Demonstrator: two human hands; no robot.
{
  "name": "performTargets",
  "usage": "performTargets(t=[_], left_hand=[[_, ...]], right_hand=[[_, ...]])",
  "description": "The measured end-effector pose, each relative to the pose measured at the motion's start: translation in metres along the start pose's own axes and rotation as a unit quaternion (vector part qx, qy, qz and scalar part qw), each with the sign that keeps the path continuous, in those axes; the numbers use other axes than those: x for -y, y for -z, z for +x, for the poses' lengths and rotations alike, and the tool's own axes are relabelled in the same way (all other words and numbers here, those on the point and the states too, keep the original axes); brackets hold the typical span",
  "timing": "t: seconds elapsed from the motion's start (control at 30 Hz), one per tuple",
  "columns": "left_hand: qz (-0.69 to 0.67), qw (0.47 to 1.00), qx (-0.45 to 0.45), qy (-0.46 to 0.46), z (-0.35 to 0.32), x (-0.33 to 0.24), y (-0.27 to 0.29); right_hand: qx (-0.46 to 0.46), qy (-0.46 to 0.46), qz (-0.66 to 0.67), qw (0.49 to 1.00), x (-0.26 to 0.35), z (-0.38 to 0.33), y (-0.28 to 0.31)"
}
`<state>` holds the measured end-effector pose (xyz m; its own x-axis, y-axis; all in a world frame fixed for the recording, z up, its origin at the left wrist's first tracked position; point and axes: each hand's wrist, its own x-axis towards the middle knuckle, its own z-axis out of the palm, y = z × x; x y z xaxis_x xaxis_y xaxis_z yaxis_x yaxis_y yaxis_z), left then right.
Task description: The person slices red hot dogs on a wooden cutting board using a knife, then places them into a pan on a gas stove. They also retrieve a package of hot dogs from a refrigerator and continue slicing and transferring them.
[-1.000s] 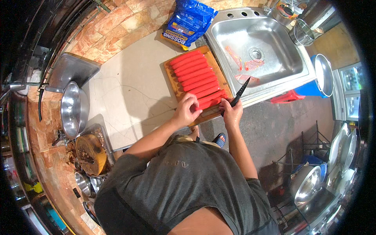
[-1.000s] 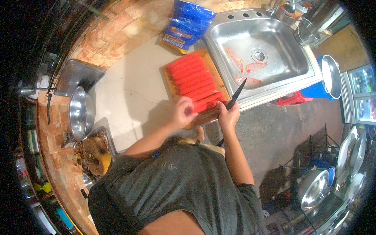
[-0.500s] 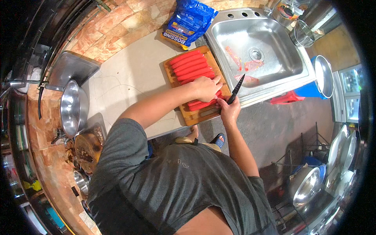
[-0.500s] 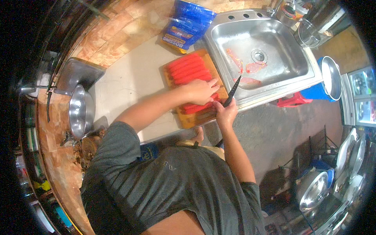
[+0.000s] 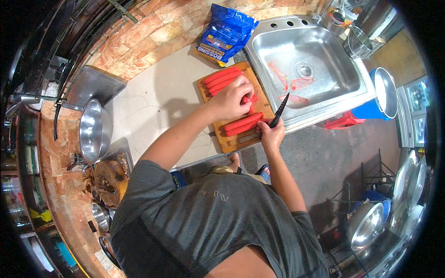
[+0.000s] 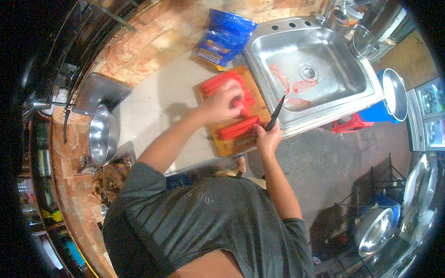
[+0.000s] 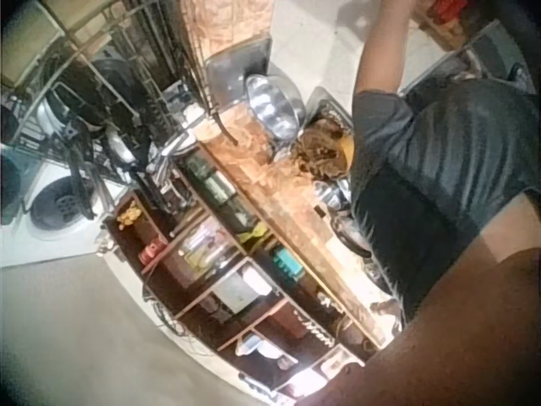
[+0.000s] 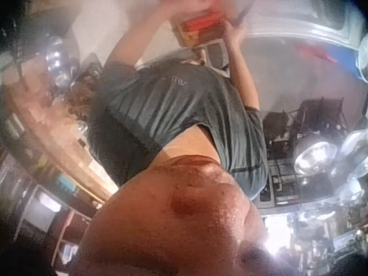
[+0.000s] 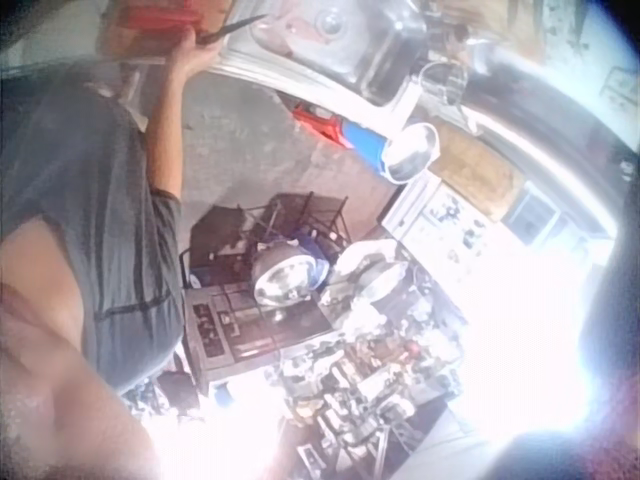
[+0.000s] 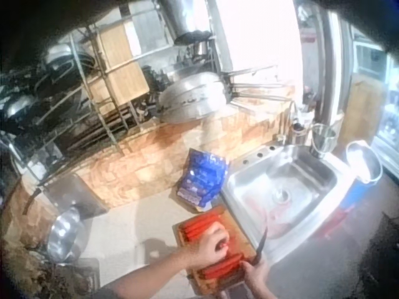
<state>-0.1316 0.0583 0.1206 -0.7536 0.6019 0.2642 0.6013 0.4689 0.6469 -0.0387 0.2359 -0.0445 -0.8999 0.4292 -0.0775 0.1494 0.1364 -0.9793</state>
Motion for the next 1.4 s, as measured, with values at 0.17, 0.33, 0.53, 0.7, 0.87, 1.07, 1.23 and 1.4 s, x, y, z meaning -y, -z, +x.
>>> performTargets(t=[0.17,0.33,0.53,0.7,0.87,1.07,1.23,1.4], left_hand=[[-0.006,0.991,-0.122,0.049,-0.066,0.015,-0.031],[-0.032,0.98,-0.061,0.186,-0.11,0.044,-0.055],[0.155,0.978,0.129,0.051,-0.023,0.02,-0.034],[0.226,0.91,0.329,0.109,0.03,0.032,-0.041],[0.153,0.945,0.263,0.121,0.031,0.052,-0.045],[-0.012,0.992,0.124,0.009,0.021,0.034,0.015],[-0.058,0.997,-0.046,0.029,-0.029,0.052,0.012],[-0.01,0.994,-0.026,0.104,-0.087,0.09,-0.021]], right_hand=[[0.009,-0.063,-0.002,0.998,0.012,-0.002,0.0],[0.012,-0.058,-0.027,0.998,0.002,0.001,0.003],[0.005,-0.057,0.003,0.998,0.009,-0.003,0.004],[0.011,-0.101,0.027,0.994,0.024,-0.003,0.002],[0.0,-0.062,-0.021,0.998,0.008,-0.003,0.0],[0.006,-0.102,0.036,0.994,0.016,-0.003,0.005],[-0.005,-0.039,-0.022,0.999,0.022,-0.004,0.004],[-0.004,-0.053,-0.017,0.998,0.026,-0.004,0.001]])
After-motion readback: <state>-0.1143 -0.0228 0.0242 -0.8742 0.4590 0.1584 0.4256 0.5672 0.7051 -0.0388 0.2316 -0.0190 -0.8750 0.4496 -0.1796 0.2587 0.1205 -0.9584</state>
